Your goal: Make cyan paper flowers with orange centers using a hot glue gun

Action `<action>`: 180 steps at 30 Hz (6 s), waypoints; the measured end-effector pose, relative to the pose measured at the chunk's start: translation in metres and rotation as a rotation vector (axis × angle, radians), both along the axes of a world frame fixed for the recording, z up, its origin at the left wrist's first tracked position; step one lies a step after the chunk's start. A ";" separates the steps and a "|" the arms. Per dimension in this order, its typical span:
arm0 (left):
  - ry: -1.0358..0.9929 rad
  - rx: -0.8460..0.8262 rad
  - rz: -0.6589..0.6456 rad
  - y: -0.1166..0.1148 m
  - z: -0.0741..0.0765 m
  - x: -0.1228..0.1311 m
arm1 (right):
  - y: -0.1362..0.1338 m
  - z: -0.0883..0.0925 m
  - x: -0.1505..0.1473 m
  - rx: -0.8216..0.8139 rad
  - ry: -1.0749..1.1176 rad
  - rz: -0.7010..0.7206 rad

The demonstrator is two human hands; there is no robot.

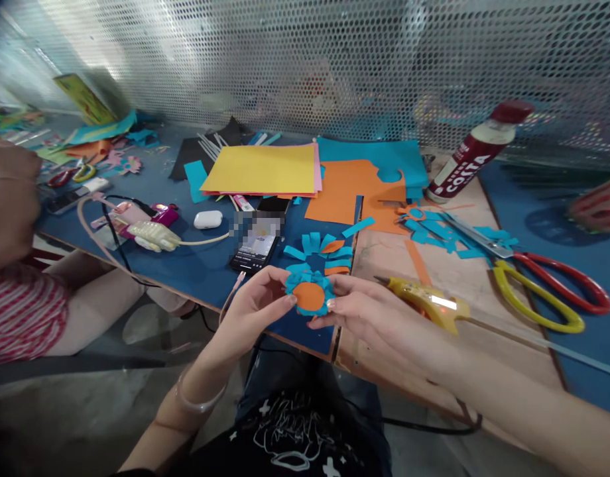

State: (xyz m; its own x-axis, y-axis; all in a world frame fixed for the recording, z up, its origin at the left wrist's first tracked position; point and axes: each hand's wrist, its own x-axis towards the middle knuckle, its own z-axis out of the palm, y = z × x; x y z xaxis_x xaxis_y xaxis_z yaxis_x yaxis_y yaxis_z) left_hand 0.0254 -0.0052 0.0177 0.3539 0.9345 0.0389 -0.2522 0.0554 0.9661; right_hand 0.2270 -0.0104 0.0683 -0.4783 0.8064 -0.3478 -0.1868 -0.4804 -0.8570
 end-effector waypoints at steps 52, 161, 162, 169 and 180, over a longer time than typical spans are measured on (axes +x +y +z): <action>0.821 0.586 0.286 -0.007 -0.008 -0.033 | 0.061 0.003 -0.039 0.759 -0.893 0.141; 1.336 0.681 0.249 0.043 -0.003 0.001 | 0.052 0.000 0.035 0.700 -0.949 0.009; 1.370 0.681 0.232 0.044 -0.003 0.002 | 0.052 0.001 0.035 0.689 -0.930 0.003; 1.296 0.787 0.221 0.050 0.003 0.006 | 0.048 0.000 0.039 0.656 -0.894 -0.025; 0.709 0.508 0.228 0.048 0.013 0.005 | 0.043 -0.003 0.043 0.672 -0.848 -0.116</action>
